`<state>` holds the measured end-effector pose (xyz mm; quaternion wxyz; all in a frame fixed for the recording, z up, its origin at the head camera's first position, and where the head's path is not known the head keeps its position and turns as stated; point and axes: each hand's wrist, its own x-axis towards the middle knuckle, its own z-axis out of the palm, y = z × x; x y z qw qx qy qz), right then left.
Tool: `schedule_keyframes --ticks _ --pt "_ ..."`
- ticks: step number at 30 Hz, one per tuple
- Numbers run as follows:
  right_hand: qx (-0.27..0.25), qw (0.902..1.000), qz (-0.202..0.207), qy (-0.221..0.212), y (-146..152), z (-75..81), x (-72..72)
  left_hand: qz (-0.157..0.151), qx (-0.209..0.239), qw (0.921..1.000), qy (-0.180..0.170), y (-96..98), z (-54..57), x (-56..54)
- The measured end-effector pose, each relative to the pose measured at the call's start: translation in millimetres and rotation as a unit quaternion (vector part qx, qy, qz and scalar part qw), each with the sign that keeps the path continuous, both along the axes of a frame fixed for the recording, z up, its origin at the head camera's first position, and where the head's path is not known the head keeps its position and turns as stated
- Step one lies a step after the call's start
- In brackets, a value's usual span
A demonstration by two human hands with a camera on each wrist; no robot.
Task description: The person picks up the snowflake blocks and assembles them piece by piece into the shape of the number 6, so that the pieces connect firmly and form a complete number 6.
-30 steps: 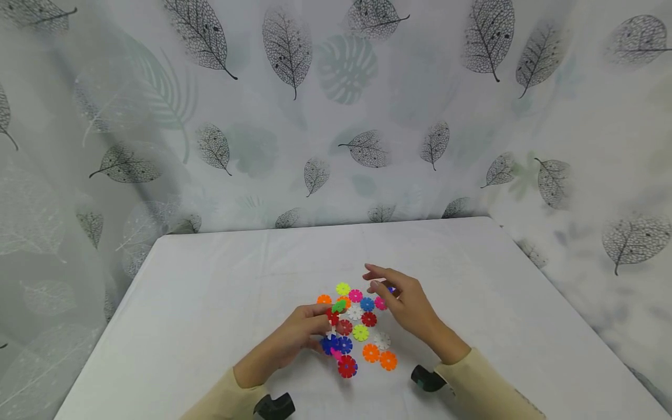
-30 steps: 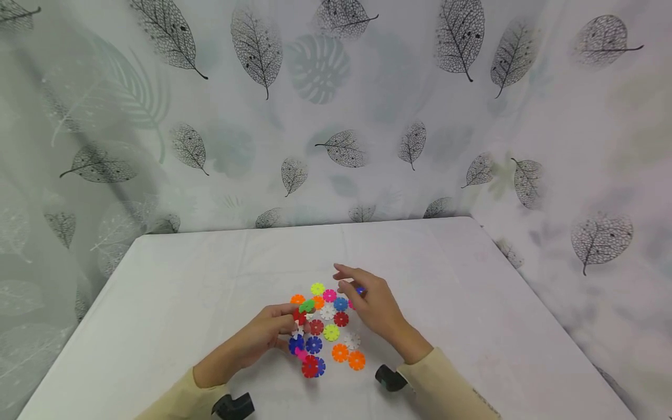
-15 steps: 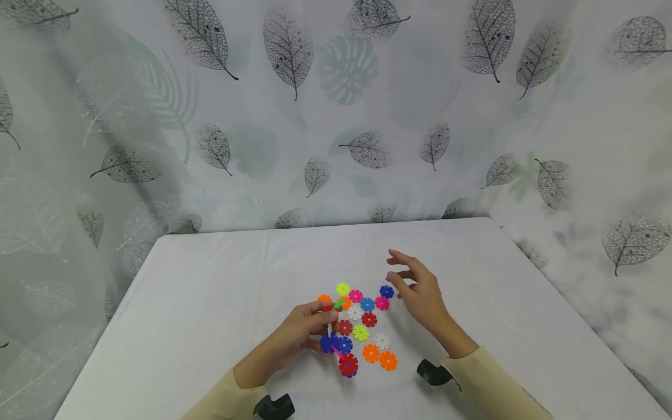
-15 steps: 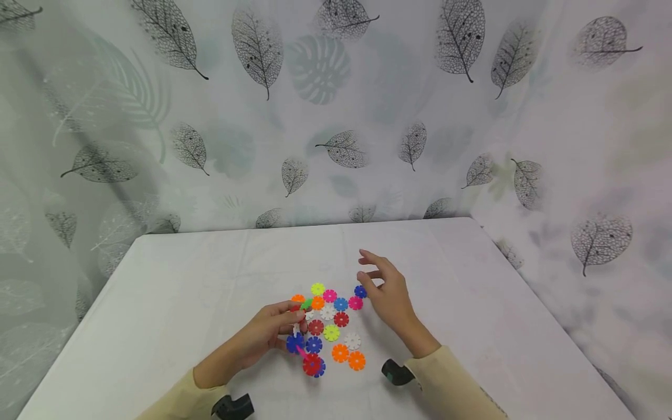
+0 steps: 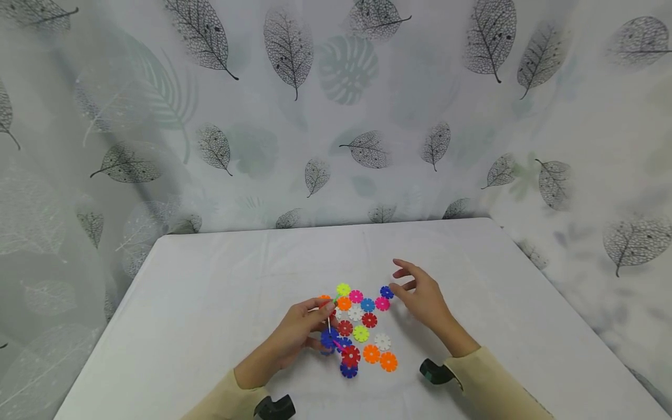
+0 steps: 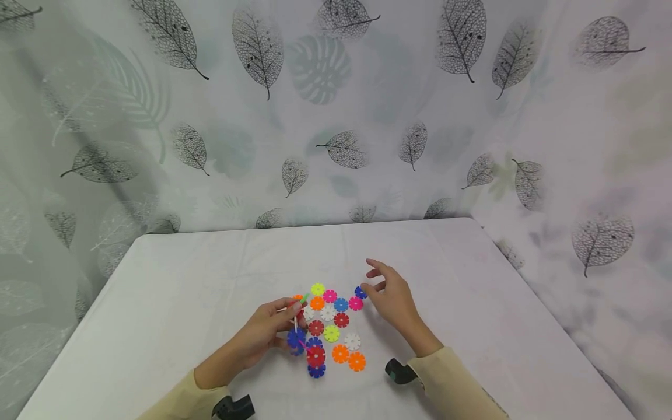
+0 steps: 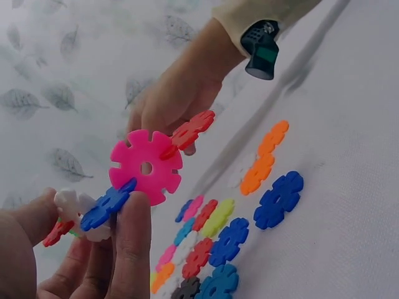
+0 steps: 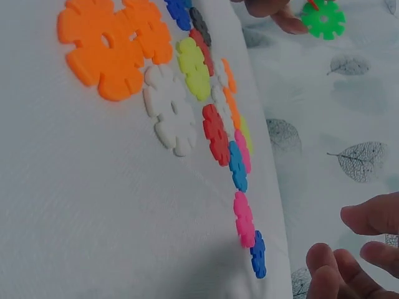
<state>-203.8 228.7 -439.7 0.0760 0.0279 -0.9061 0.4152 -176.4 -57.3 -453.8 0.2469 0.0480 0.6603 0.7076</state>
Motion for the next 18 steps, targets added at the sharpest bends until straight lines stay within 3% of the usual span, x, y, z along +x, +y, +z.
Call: schedule_keyframes --ticks 10,18 --pt "0.080 0.9942 0.019 -0.069 0 -8.7 -1.9 0.045 -0.034 0.9983 0.014 0.6 0.7 1.0" --pt "0.122 0.9887 0.035 -0.080 -2 -13.4 -1.8 0.054 -0.031 0.9980 0.007 1.5 0.2 1.1"
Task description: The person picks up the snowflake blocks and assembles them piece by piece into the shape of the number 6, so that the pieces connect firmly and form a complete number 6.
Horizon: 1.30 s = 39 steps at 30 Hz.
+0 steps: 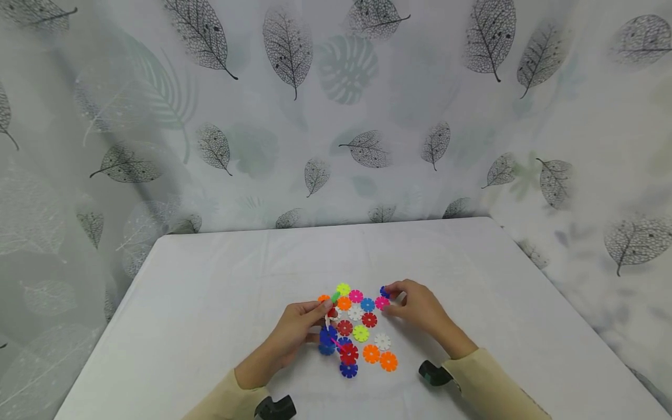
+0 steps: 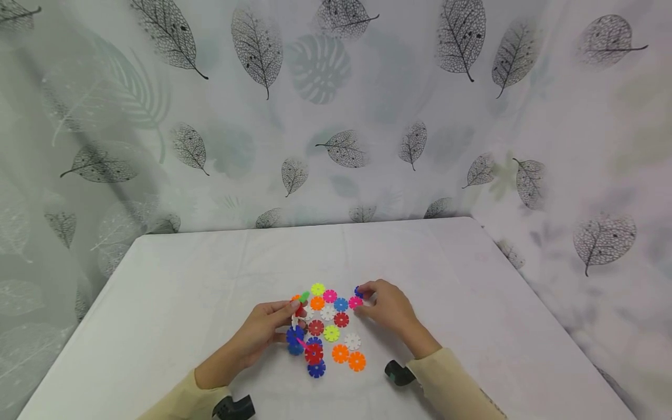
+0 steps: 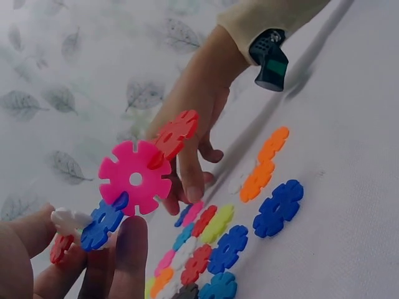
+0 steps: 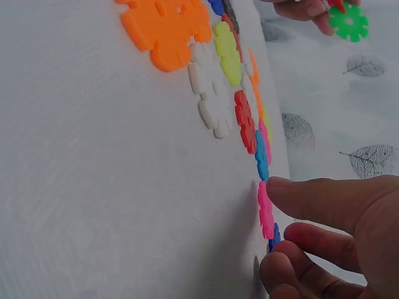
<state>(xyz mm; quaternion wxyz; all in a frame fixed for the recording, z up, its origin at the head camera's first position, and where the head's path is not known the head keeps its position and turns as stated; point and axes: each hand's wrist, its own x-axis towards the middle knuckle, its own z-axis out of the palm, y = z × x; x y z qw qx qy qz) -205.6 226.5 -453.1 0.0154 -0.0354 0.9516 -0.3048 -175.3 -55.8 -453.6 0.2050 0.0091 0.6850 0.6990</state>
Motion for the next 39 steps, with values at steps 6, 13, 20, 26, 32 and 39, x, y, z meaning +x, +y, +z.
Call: schedule_keyframes --ticks 6,13,20,26,32,39 --pt "0.047 0.9986 0.015 0.016 -3 -3.2 -1.5 -0.010 0.008 0.9999 -0.007 0.7 -1.6 -0.6" --pt "0.055 0.9978 0.025 0.026 -6 -2.8 -3.0 -0.027 0.035 0.9989 -0.017 0.5 -0.4 0.6" --pt "0.057 0.9981 0.022 0.005 -6 -0.3 -3.7 -0.032 0.049 0.9981 -0.016 -0.9 -1.8 0.5" --pt "0.061 0.9978 0.011 -0.026 -4 3.0 -4.6 -0.030 0.040 0.9986 -0.014 -0.1 -0.4 0.9" --pt "0.037 0.9990 0.010 -0.022 -2 5.8 -2.4 -0.031 0.028 0.9991 -0.011 1.1 0.0 0.3" --pt "-0.062 0.9970 0.039 -0.024 -6 11.3 0.6 -0.033 0.023 0.9991 -0.010 1.6 2.7 1.3"
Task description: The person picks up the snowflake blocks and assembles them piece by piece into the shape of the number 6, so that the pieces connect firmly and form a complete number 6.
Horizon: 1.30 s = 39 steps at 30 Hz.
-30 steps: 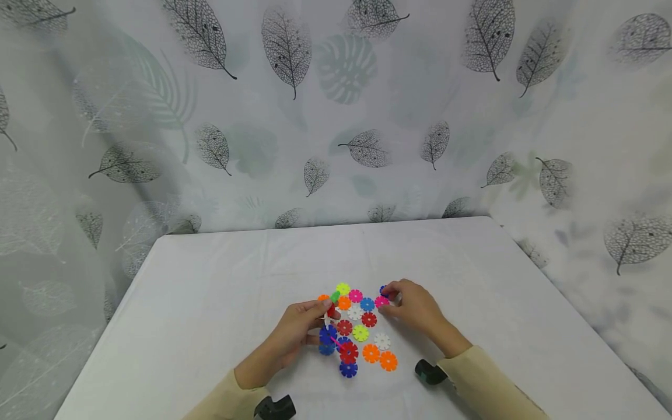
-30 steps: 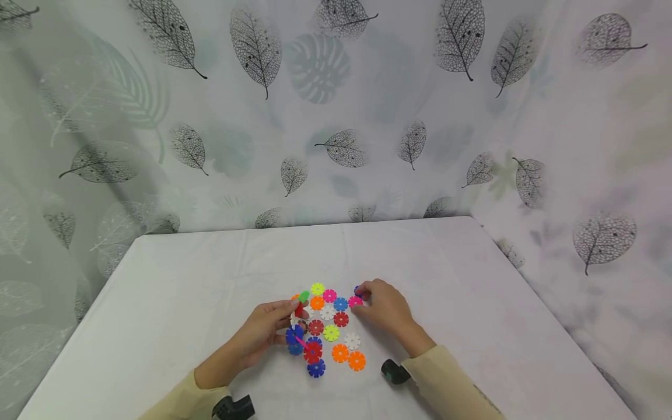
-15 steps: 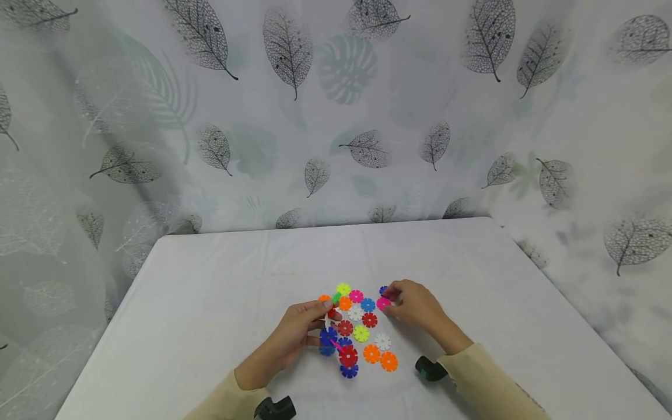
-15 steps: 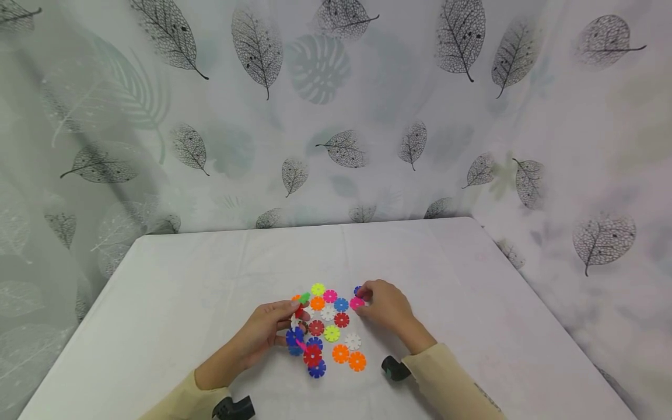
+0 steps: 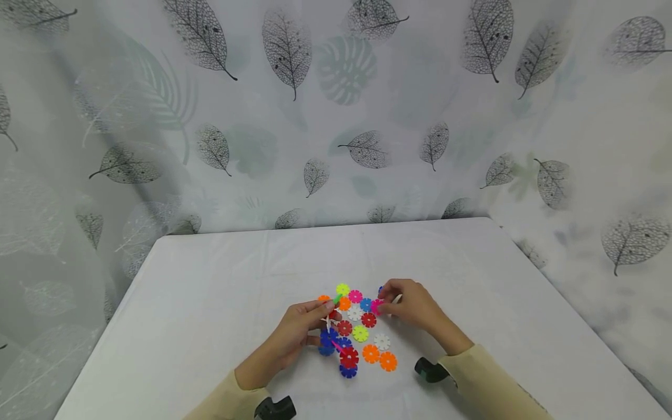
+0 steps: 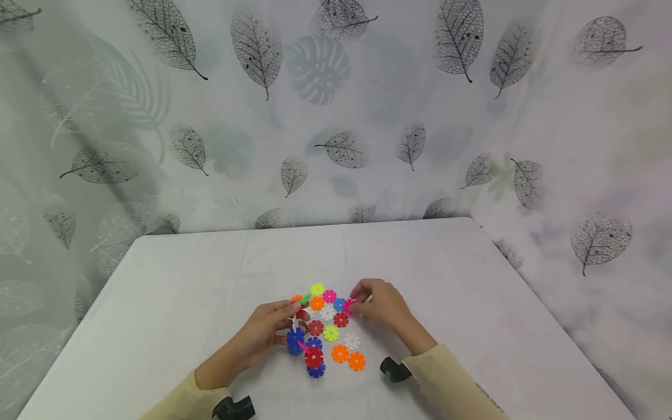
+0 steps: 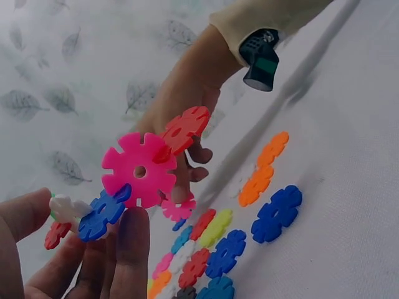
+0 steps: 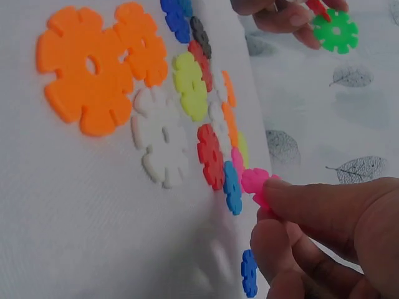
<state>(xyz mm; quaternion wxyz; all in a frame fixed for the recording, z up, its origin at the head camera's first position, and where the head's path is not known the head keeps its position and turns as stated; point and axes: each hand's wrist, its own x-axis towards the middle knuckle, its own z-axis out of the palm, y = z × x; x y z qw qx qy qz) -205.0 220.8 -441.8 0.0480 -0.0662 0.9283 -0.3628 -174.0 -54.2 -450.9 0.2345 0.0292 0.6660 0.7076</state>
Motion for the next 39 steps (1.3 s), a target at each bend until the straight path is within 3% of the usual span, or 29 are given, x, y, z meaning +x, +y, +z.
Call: schedule_keyframes --ticks 7,10,27,39 --pt "-0.093 0.9892 0.106 -0.039 -3 1.2 -1.7 -0.001 -0.002 1.0000 -0.005 1.1 3.8 2.5" --pt "-0.117 0.9835 0.130 -0.048 -5 2.7 -0.9 0.002 -0.001 1.0000 -0.003 0.7 3.5 2.2" --pt "-0.209 0.9701 0.123 -0.016 -21 14.1 4.6 -0.008 -0.019 0.9997 0.013 1.8 -3.2 0.5" --pt "-0.227 0.9671 0.114 -0.007 -29 17.7 6.3 -0.011 -0.024 0.9995 0.016 1.9 -2.2 1.1"
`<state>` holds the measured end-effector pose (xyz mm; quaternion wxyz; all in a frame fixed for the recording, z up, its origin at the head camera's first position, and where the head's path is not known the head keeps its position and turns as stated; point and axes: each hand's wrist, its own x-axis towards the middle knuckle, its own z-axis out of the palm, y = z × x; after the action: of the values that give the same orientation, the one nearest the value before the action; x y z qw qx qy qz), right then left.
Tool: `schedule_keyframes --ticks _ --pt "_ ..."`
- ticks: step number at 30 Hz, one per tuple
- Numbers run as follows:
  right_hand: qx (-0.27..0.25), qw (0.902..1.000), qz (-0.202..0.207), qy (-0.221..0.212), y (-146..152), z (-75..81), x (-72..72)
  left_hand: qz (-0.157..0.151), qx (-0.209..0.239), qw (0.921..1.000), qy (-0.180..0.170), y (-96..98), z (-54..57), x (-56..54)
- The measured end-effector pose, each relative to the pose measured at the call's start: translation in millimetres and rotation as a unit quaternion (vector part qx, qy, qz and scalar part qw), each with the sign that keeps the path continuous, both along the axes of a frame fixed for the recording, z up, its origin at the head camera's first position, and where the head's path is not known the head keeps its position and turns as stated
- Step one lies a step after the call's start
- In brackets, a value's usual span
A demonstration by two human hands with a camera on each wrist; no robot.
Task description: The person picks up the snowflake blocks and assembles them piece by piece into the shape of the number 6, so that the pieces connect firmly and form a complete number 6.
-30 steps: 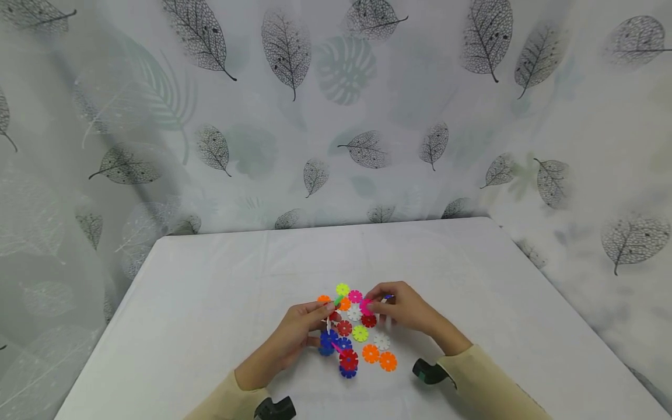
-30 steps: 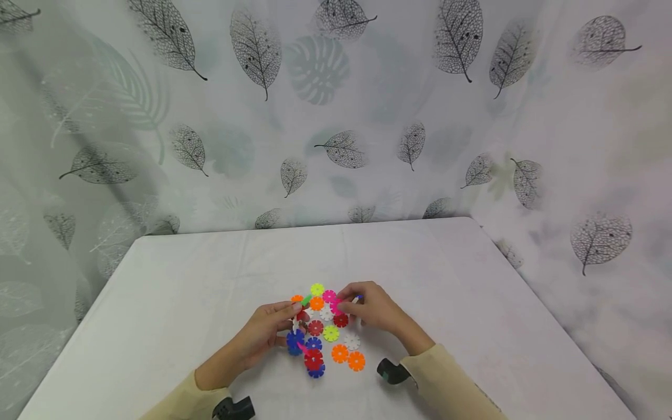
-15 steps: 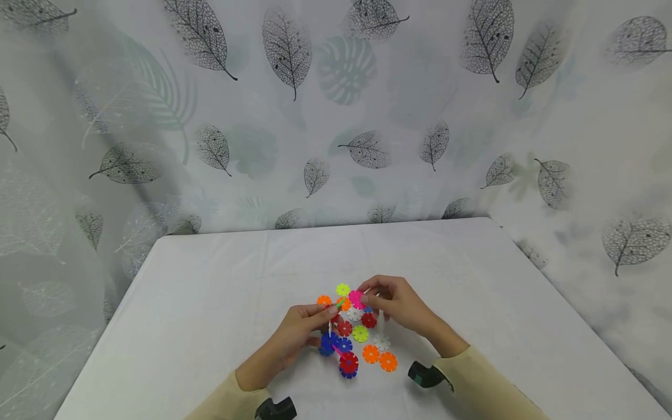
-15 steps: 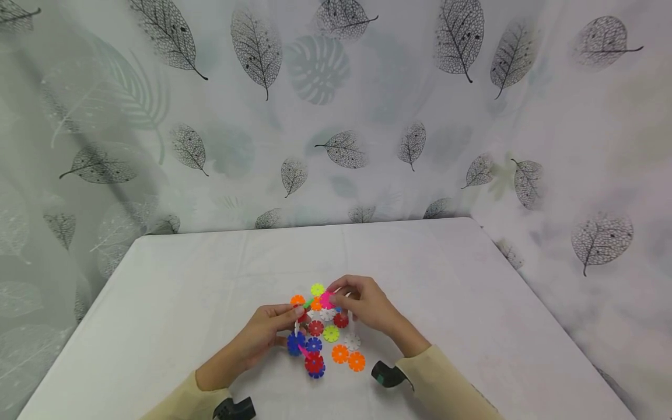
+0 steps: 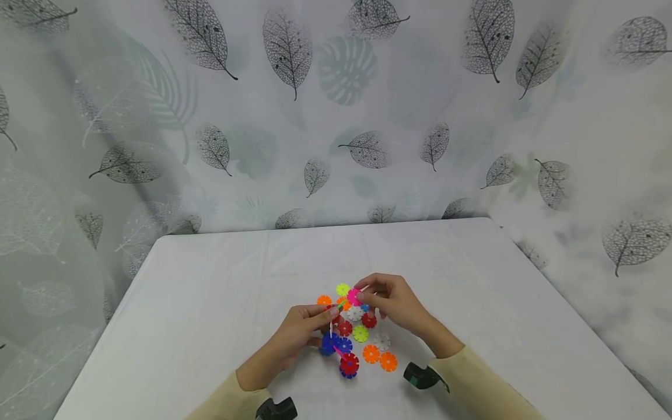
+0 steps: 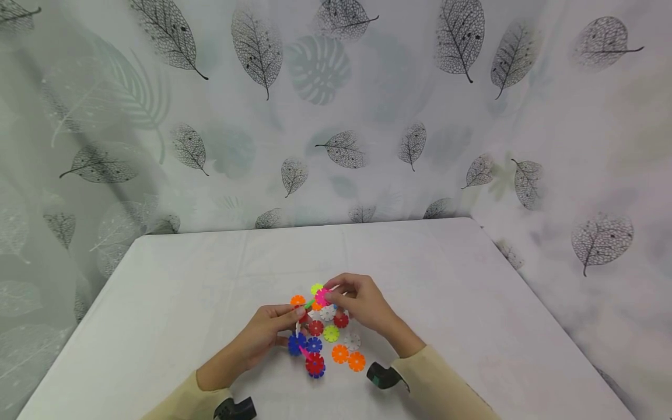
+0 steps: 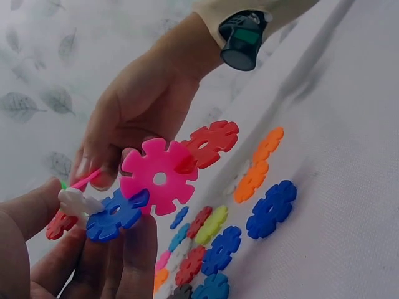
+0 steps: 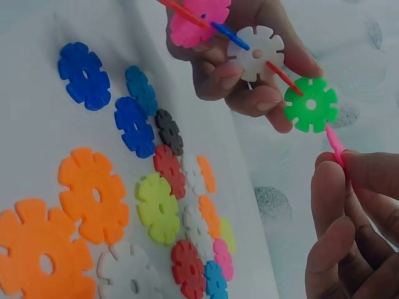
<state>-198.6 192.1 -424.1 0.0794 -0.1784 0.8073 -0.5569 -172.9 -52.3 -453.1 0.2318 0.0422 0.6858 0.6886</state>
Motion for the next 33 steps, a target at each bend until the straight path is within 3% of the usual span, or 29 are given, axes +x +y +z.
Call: schedule_keyframes --ticks 17,25,33 --pt "-0.009 0.9999 -0.012 0.006 -4 -1.2 1.6 -0.003 0.010 0.9999 0.002 -0.6 -1.2 -0.8" --pt "-0.008 0.9991 -0.011 0.041 -9 -1.0 4.0 -0.010 0.008 0.9999 0.006 -1.3 -0.3 -0.2" --pt "-0.025 0.9971 -0.014 0.070 -15 -0.3 8.2 0.001 0.017 0.9999 0.001 -0.8 1.5 1.5"
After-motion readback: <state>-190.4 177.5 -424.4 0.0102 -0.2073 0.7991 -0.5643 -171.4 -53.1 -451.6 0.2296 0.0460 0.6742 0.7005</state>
